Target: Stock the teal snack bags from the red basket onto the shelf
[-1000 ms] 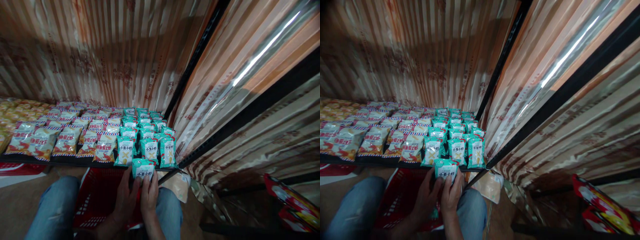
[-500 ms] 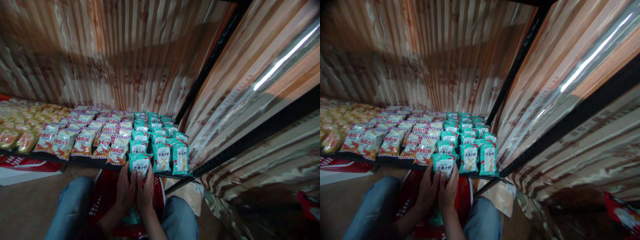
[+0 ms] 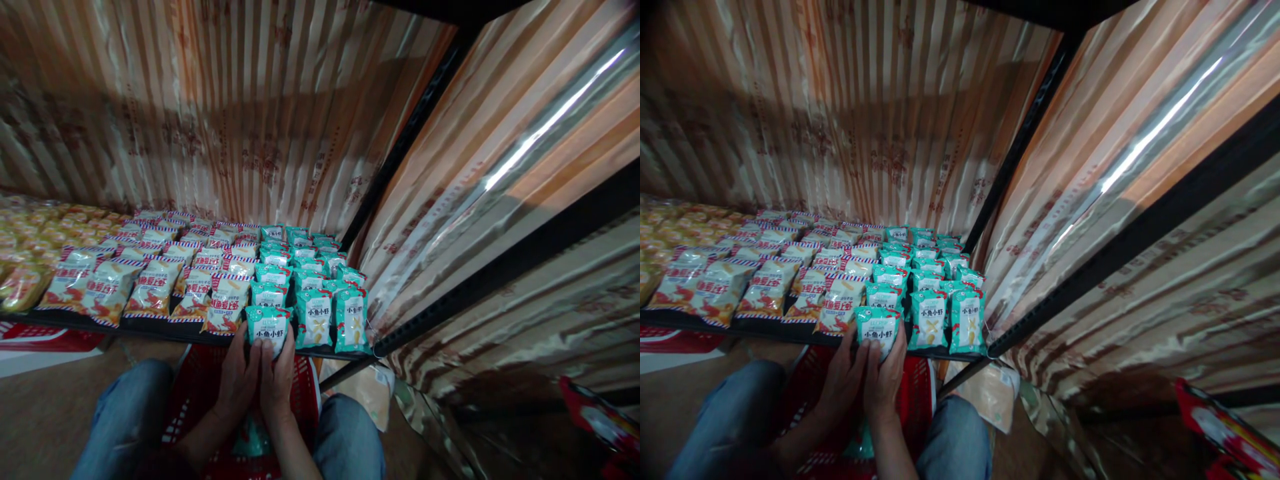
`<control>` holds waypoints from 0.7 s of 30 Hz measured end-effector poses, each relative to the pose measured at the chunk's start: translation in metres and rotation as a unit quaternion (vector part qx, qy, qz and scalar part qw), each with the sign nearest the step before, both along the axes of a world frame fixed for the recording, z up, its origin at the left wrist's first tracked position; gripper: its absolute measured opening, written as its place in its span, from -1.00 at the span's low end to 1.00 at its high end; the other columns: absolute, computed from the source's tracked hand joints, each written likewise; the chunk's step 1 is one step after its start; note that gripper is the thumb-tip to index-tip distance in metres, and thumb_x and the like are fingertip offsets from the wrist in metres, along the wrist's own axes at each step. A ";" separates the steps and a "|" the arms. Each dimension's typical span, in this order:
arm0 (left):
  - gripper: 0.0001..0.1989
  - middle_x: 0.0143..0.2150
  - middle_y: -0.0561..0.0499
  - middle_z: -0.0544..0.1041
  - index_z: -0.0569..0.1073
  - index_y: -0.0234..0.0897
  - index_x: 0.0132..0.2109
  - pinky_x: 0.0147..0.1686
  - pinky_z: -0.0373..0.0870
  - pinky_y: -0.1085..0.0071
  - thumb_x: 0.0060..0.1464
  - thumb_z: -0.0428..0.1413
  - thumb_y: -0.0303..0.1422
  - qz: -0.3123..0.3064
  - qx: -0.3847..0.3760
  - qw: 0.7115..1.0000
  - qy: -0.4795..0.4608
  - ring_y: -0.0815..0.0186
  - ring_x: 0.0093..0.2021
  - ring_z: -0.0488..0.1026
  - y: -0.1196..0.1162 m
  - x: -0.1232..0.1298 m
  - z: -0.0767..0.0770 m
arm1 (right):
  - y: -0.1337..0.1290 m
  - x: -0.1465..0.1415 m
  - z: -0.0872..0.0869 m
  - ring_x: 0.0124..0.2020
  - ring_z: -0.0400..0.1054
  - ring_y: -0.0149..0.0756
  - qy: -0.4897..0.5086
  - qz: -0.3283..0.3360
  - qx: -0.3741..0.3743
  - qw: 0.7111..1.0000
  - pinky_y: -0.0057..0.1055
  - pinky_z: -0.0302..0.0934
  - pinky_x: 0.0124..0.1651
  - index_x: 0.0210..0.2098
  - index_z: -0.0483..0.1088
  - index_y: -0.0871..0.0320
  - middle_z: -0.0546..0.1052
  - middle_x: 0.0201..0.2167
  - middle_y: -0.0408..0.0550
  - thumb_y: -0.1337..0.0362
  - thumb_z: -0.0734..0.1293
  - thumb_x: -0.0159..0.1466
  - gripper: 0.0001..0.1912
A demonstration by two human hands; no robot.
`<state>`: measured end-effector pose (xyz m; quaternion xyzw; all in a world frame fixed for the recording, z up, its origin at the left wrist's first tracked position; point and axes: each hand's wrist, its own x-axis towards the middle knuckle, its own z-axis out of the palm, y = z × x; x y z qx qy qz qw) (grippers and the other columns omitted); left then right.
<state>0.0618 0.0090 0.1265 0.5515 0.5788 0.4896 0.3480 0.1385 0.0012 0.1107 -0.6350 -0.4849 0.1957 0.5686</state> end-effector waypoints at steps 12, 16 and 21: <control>-0.41 0.30 -0.27 0.17 0.07 -0.38 0.29 0.23 0.13 0.09 0.20 -0.10 -0.18 0.009 0.050 0.998 0.034 0.14 0.30 0.13 0.008 0.003 -0.010 | 0.007 0.000 0.002 0.26 0.08 -0.04 -0.019 0.006 -0.008 1.000 -0.05 0.09 0.18 0.32 -0.13 0.27 0.13 0.27 0.28 -0.03 0.09 0.31 -0.27; -0.43 0.28 -0.26 0.22 0.11 -0.39 0.27 0.23 0.13 0.11 0.20 -0.11 -0.19 0.004 0.062 0.997 0.046 0.16 0.29 0.15 0.012 0.003 -0.011 | 0.011 0.001 0.000 0.25 0.11 -0.01 -0.023 -0.006 -0.009 1.000 -0.04 0.12 0.15 0.32 -0.11 0.27 0.14 0.27 0.28 -0.02 0.10 0.30 -0.27; -0.46 0.26 -0.24 0.26 0.14 -0.37 0.26 0.22 0.16 0.10 0.20 -0.09 -0.21 0.010 0.075 0.996 0.048 0.14 0.28 0.18 0.015 0.004 -0.013 | 0.014 0.002 -0.003 0.23 0.13 0.00 -0.028 -0.007 0.003 1.000 -0.04 0.14 0.14 0.31 -0.09 0.30 0.18 0.24 0.30 -0.03 0.09 0.30 -0.27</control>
